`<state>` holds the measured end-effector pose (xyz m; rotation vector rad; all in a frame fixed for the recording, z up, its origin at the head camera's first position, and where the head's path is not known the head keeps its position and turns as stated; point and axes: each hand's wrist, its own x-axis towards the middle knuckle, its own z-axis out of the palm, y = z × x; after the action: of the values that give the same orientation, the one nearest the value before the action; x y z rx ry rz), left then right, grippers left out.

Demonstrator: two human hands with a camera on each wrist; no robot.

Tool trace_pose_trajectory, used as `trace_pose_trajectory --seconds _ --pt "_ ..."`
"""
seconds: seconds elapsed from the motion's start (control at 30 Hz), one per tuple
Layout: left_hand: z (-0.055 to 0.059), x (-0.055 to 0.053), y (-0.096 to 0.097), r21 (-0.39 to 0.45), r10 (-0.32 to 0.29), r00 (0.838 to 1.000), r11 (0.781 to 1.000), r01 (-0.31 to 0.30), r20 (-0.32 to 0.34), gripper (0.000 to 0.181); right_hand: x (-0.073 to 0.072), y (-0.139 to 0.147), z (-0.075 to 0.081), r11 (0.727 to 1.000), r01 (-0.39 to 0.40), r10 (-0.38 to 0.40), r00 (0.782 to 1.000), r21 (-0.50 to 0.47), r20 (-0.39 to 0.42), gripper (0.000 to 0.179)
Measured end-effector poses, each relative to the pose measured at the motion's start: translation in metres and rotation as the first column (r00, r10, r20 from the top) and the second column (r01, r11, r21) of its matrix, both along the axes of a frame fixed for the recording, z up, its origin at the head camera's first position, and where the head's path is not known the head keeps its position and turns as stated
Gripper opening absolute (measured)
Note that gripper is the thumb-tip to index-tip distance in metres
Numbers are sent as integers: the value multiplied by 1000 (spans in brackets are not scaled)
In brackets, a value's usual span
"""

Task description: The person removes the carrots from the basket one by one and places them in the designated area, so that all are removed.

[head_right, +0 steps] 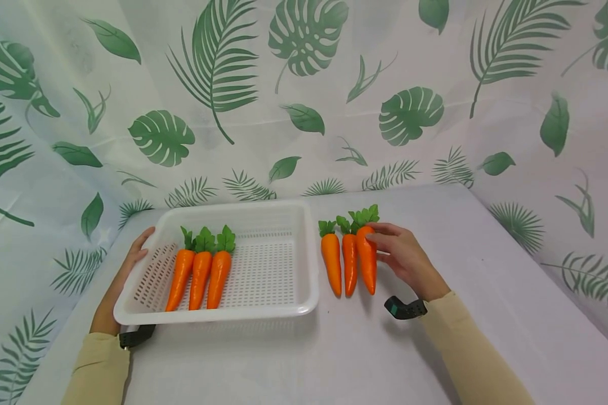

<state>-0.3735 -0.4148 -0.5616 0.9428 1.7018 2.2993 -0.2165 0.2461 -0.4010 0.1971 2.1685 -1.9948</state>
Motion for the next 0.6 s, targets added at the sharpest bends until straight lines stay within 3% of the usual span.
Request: trace_pose_trajectory --seconds 0.13,0.27,0.5,0.6 --pt "1 2 1 -36 31 999 999 -31 14 55 2 3 -6 1000 6 -6 1000 27 5 65" --pt "3 6 3 -39 17 1000 999 -16 7 53 2 6 -11 999 9 -9 1000 39 10 66" --pt "1 9 6 -74 111 994 991 -109 15 55 0 7 -15 999 13 -13 1000 53 11 66" --pt "-1 8 4 -63 114 993 992 -113 18 60 -2 6 -15 998 25 -26 999 56 27 67"
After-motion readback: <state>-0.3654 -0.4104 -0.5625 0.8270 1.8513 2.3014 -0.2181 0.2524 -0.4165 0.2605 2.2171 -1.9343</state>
